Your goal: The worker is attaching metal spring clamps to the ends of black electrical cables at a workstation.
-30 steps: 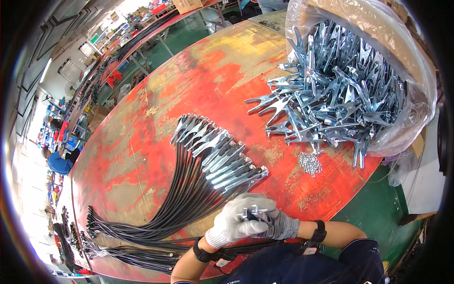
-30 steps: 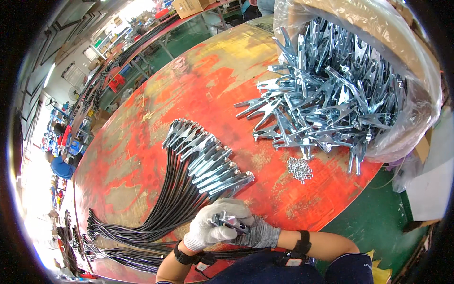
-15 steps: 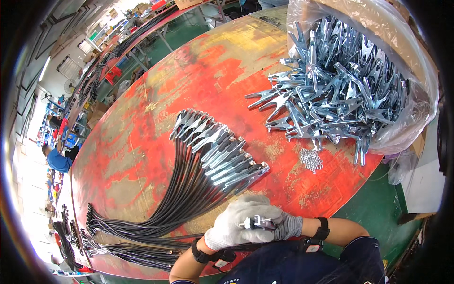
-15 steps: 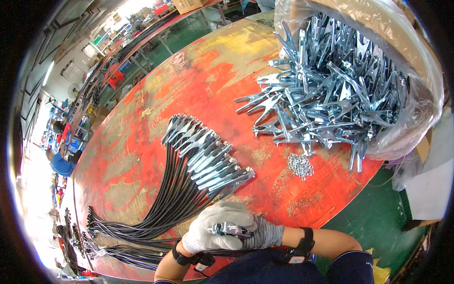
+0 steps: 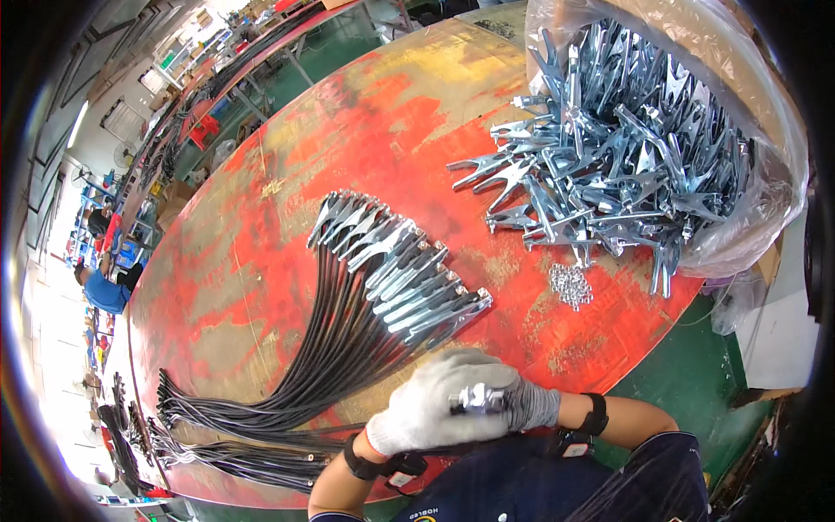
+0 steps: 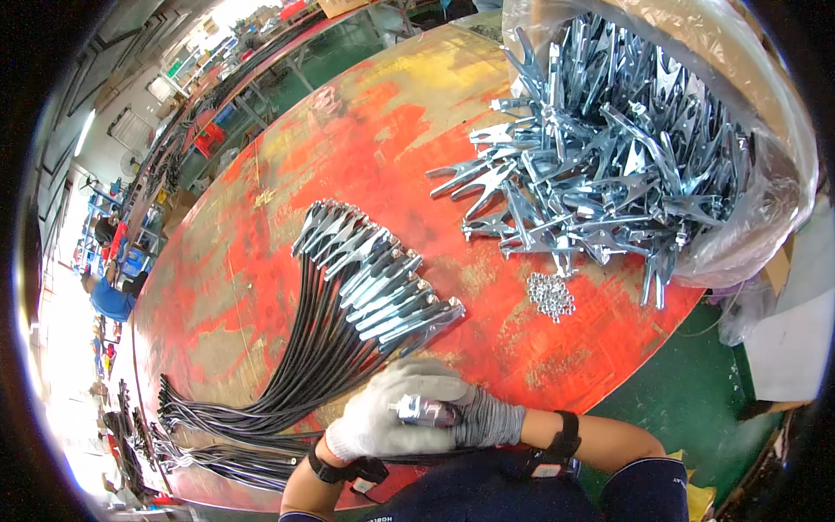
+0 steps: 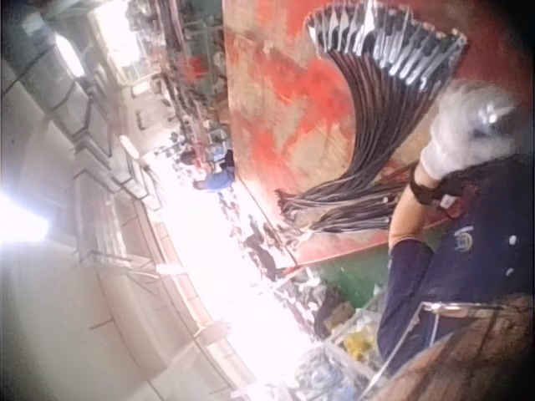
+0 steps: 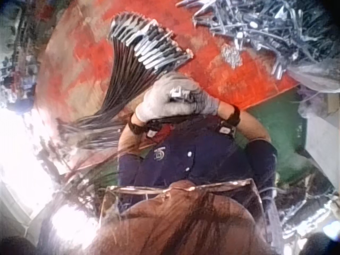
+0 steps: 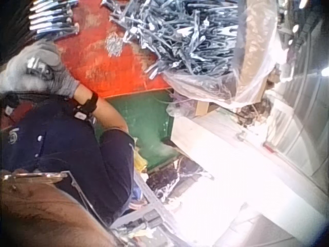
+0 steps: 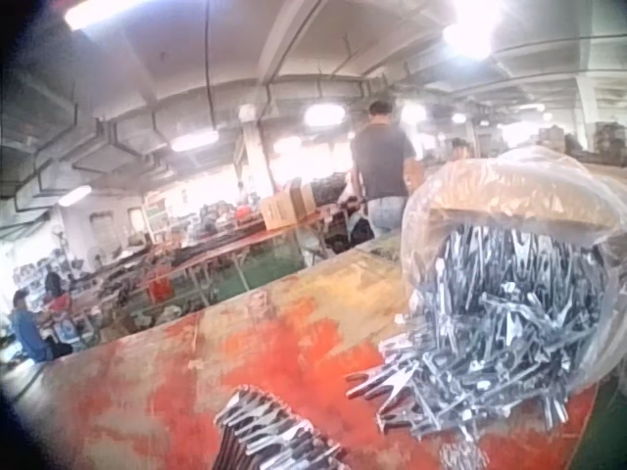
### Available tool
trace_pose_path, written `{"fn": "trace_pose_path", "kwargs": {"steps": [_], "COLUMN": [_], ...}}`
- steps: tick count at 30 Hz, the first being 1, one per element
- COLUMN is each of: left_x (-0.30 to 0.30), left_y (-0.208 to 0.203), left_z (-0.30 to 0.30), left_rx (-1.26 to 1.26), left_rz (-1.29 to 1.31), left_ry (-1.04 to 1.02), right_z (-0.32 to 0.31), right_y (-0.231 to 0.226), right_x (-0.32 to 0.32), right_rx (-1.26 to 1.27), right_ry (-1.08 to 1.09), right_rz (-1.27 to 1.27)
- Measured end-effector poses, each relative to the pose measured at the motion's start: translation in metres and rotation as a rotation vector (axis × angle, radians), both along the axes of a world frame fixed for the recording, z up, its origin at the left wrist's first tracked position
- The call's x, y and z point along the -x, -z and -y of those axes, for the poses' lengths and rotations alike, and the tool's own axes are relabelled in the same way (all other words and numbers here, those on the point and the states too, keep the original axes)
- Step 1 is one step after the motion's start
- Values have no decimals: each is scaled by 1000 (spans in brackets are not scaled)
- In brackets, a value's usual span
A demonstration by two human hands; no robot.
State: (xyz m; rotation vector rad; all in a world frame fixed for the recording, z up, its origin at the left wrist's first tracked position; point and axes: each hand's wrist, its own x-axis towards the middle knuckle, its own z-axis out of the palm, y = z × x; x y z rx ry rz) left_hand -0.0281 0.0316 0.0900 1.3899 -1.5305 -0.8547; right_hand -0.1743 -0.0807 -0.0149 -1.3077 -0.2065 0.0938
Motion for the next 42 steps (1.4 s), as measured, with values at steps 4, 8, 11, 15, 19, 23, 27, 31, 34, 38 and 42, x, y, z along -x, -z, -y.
{"fn": "trace_pose_path", "kwargs": {"steps": [4,8,11,15,19,23,27,31,34,38,42], "left_x": [0,-7,10,10,9,40,35,23,18,14,12], "left_y": [5,2,14,33,52,88,93,76,57,42,44], "left_z": [-6,-11,-2,-24,-43,-45,-46,-59,-69,-77,-74], "left_rx": [92,-211,-431,-135,-521,-514,-365,-291,-366,-488,-464], "left_rz": [10,398,653,554,536,764,804,490,198,68,56], "left_ry": [-332,-360,-109,-480,-317,-262,-291,-540,-674,-534,-443], "right_z": [44,60,48,66,152,172,156,121,90,84,86], "right_y": [-42,-85,-59,-61,26,67,59,20,-44,-54,-63], "right_x": [-8,-9,-7,29,118,135,146,121,81,75,75], "right_rx": [524,698,919,616,390,180,629,277,-96,170,370], "right_ry": [189,527,291,589,1030,1162,1265,973,695,541,401], "right_rz": [-234,-1,309,-209,-198,-210,-280,-352,-275,-207,-176]}}
